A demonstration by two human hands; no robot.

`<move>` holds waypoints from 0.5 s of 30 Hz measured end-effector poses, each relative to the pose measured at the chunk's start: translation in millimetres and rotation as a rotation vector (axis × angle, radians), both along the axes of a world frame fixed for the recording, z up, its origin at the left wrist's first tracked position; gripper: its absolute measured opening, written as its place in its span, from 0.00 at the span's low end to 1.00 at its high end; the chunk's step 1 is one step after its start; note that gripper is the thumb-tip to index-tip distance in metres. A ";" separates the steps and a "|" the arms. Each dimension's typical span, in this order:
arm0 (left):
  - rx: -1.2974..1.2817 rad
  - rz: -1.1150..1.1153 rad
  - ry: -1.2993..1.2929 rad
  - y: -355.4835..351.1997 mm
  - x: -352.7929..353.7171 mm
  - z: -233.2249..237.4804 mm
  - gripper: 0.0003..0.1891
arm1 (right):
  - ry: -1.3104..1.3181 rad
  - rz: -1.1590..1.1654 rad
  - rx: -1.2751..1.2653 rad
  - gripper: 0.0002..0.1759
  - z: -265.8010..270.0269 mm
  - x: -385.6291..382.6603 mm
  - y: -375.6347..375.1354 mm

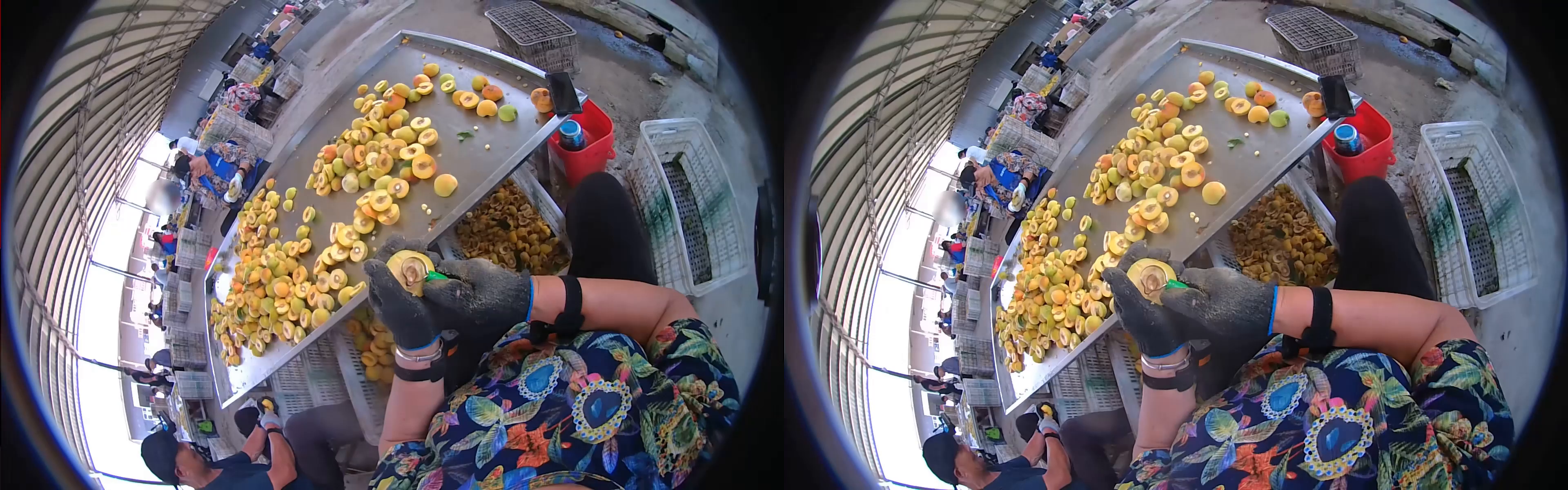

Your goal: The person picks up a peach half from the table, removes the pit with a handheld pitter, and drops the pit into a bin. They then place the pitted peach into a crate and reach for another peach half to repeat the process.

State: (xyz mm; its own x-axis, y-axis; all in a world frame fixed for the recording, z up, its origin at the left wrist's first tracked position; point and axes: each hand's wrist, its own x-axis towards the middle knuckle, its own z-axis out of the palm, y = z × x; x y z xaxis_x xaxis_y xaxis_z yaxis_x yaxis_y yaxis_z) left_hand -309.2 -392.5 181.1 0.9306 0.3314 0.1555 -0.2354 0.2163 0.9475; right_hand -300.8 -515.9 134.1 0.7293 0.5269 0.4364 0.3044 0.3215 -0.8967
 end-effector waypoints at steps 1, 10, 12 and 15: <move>-0.117 -0.006 0.028 -4.8 -3.2 3.4 0.29 | 0.019 0.008 -0.019 0.22 2.2 -4.4 -3.5; 0.029 0.047 -0.032 -16.7 -18.4 5.1 0.26 | 0.121 0.067 -0.118 0.21 -8.4 -22.5 -17.4; -0.048 -0.002 -0.044 -25.2 -26.1 15.6 0.27 | 0.230 0.077 -0.109 0.22 7.2 -28.1 -23.8; -0.035 -0.004 -0.061 -31.1 -24.4 21.2 0.27 | -0.047 -0.084 -0.138 0.18 37.7 -34.9 -38.1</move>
